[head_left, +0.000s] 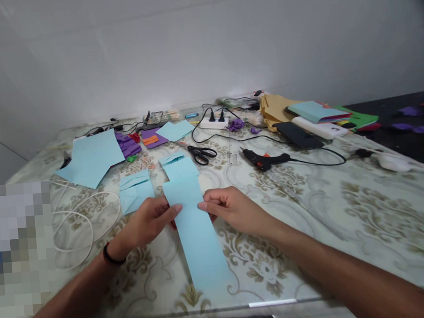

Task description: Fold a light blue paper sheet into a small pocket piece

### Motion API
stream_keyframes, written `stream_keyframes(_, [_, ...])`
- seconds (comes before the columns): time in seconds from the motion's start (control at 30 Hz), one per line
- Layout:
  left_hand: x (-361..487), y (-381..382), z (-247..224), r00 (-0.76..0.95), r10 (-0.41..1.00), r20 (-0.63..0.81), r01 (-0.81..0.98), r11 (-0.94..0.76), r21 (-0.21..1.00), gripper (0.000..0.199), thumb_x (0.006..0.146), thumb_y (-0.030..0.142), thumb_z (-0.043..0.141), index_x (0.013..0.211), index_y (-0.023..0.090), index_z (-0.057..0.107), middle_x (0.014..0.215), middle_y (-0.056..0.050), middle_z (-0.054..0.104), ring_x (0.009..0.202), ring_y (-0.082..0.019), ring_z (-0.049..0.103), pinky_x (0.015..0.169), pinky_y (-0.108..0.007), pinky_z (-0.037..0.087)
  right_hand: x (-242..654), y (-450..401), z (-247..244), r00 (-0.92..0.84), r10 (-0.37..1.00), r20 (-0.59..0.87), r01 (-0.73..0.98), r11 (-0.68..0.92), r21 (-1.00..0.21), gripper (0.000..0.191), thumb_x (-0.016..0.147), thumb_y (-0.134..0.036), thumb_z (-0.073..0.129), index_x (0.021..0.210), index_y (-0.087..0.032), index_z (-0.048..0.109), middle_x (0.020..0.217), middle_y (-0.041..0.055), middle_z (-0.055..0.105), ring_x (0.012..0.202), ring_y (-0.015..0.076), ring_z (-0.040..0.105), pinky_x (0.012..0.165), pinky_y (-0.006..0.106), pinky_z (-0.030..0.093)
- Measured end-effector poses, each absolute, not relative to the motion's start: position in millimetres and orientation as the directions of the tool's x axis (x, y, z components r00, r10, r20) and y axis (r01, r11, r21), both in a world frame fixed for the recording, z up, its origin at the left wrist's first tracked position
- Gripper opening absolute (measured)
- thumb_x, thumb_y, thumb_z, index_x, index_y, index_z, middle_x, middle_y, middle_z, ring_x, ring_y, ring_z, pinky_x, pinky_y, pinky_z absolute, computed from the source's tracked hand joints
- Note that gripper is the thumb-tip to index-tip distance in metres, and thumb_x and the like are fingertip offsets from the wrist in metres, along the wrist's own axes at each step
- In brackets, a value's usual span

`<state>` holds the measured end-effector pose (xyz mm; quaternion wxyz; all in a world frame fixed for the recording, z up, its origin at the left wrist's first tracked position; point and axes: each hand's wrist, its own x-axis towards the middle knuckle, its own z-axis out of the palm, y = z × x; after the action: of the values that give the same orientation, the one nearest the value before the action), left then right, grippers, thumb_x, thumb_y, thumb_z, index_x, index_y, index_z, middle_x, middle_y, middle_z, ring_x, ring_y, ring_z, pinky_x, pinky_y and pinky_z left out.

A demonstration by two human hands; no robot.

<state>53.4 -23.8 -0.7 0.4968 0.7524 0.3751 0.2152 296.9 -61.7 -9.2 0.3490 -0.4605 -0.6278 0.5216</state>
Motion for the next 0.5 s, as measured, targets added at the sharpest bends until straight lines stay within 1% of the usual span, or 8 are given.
stream_keyframes(0.03, [53.8,-23.2,-1.2,0.592,0.806,-0.016,0.307,-0.207,0.929,0.036,0.098,0.048,0.061,0.087,0.015,0.07,0.078,-0.004,0.073,0.07,-0.018,0.068,0.063,-0.027,0.057,297.0,-61.9,-9.1,-0.341,0.939,-0.045,0.218,0.032,-0.975,0.046,0.09,-0.061,0.065,0.072,-0.018,0.06,0.064,-0.0024,0.056,0.061,0.0132,0.052,0.059,0.026,0.04])
stream_keyframes(0.1, [53.7,-21.9,-2.7,0.505,0.862,0.042,0.224,-0.179,0.958,0.034,0.094,0.046,0.068,0.108,0.015,0.07,0.076,-0.002,0.069,0.069,-0.017,0.068,0.062,-0.026,0.058,297.0,-62.0,-9.0,-0.357,0.933,-0.047,0.223,0.037,-0.974,0.046,0.09,-0.06,0.065,0.071,-0.018,0.059,0.063,-0.0028,0.055,0.06,0.0129,0.051,0.059,0.026,0.039])
stream_keyframes(0.17, [52.5,-20.5,-4.4,0.435,0.896,0.091,0.176,-0.184,0.967,0.045,0.093,0.042,0.072,0.13,0.018,0.064,0.067,0.005,0.057,0.062,-0.013,0.062,0.06,-0.023,0.057,296.9,-61.5,-9.4,-0.372,0.927,-0.048,0.226,0.041,-0.973,0.044,0.09,-0.057,0.065,0.071,-0.019,0.058,0.063,-0.0033,0.054,0.06,0.0129,0.051,0.06,0.026,0.039])
stream_keyframes(0.2, [51.7,-19.9,-5.0,0.42,0.901,0.109,0.168,-0.195,0.966,0.049,0.092,0.041,0.073,0.136,0.02,0.062,0.064,0.007,0.051,0.06,-0.011,0.059,0.06,-0.022,0.057,297.0,-61.1,-9.8,-0.38,0.924,-0.05,0.227,0.041,-0.973,0.043,0.091,-0.056,0.065,0.07,-0.019,0.058,0.062,-0.0035,0.053,0.06,0.013,0.051,0.06,0.026,0.039])
stream_keyframes(0.27, [50.6,-19.2,-5.5,0.419,0.899,0.128,0.166,-0.214,0.963,0.048,0.092,0.039,0.074,0.137,0.022,0.064,0.061,0.008,0.045,0.058,-0.01,0.054,0.061,-0.021,0.057,297.2,-60.1,-10.8,-0.395,0.917,-0.05,0.222,0.042,-0.974,0.042,0.092,-0.055,0.065,0.071,-0.019,0.058,0.063,-0.0036,0.053,0.061,0.0134,0.053,0.061,0.026,0.04])
stream_keyframes(0.37, [50.3,-19.4,-4.3,0.421,0.898,0.126,0.164,-0.213,0.963,0.043,0.091,0.039,0.074,0.13,0.02,0.07,0.062,0.007,0.049,0.06,-0.01,0.058,0.064,-0.023,0.06,297.8,-59.0,-12.6,-0.407,0.913,-0.041,0.225,0.057,-0.973,0.045,0.094,-0.057,0.061,0.07,-0.019,0.056,0.064,-0.0033,0.053,0.062,0.0134,0.052,0.062,0.026,0.04])
stream_keyframes(0.5, [51.3,-21.2,-3.2,0.413,0.903,0.116,0.144,-0.19,0.971,0.043,0.091,0.039,0.073,0.129,0.018,0.071,0.06,0.007,0.055,0.061,-0.013,0.066,0.066,-0.027,0.063,297.5,-58.4,-15.1,-0.392,0.92,-0.024,0.215,0.066,-0.974,0.047,0.097,-0.059,0.057,0.072,-0.019,0.056,0.066,-0.0035,0.051,0.062,0.0129,0.048,0.061,0.026,0.038])
